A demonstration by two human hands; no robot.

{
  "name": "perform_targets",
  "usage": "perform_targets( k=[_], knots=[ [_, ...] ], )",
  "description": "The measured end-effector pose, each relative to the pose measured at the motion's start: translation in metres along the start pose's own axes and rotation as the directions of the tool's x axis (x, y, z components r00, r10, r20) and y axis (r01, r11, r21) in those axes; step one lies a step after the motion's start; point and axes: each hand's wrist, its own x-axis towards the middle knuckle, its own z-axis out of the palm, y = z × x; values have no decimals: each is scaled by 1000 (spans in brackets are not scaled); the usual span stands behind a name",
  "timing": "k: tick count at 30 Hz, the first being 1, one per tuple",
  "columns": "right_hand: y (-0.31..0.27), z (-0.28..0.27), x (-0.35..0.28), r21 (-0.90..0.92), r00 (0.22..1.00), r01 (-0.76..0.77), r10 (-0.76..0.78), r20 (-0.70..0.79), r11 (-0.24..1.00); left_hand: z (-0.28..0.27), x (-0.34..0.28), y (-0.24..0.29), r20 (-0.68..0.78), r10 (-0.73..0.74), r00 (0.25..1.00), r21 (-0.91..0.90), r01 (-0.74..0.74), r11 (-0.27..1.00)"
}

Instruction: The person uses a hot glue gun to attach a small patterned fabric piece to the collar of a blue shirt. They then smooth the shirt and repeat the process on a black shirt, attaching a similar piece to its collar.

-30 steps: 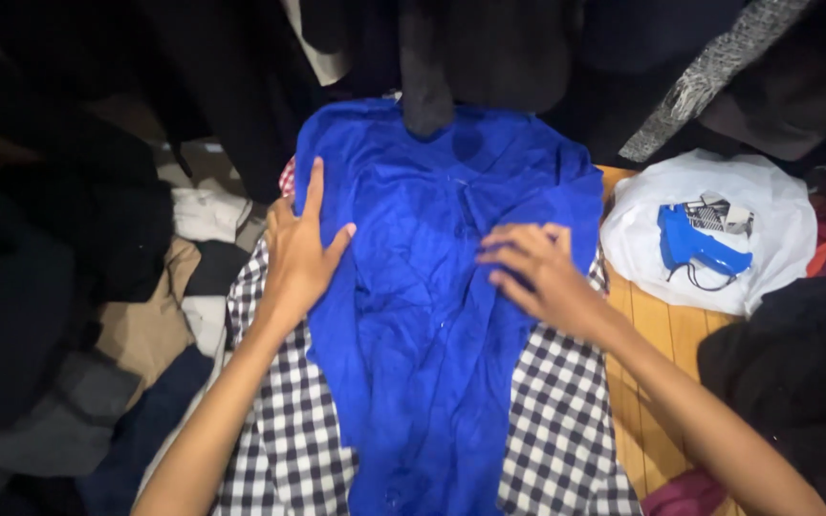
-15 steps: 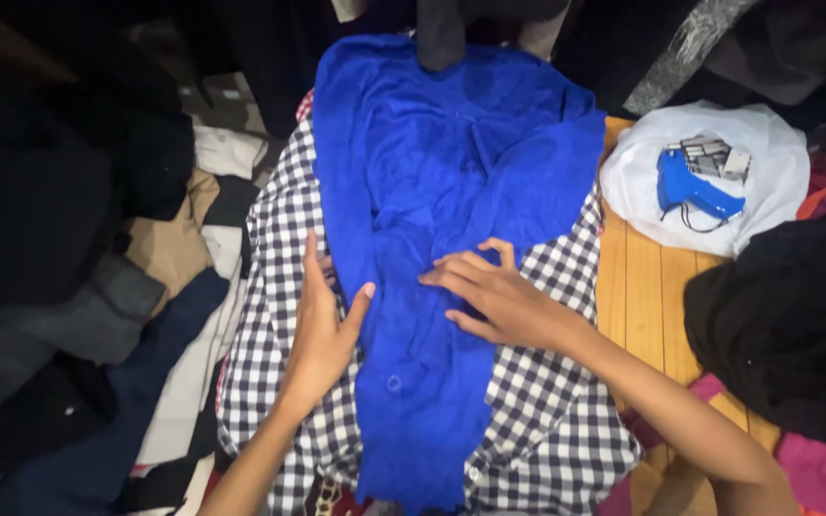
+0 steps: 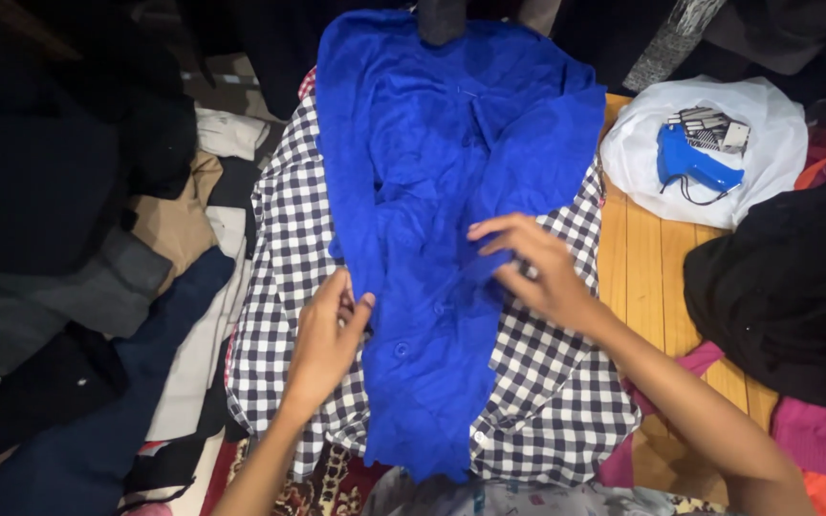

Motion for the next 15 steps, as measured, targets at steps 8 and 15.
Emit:
perform_targets(
  k=[8, 15],
  knots=[
    [-16, -48, -19, 291, 966, -85, 150, -211, 953, -35, 13, 3, -124, -25, 992, -309, -14, 951],
    [-3, -34, -63, -43, 949, -279, 282, 141, 959, -69, 22, -3, -128, -264, 956, -864, 24, 504]
  ],
)
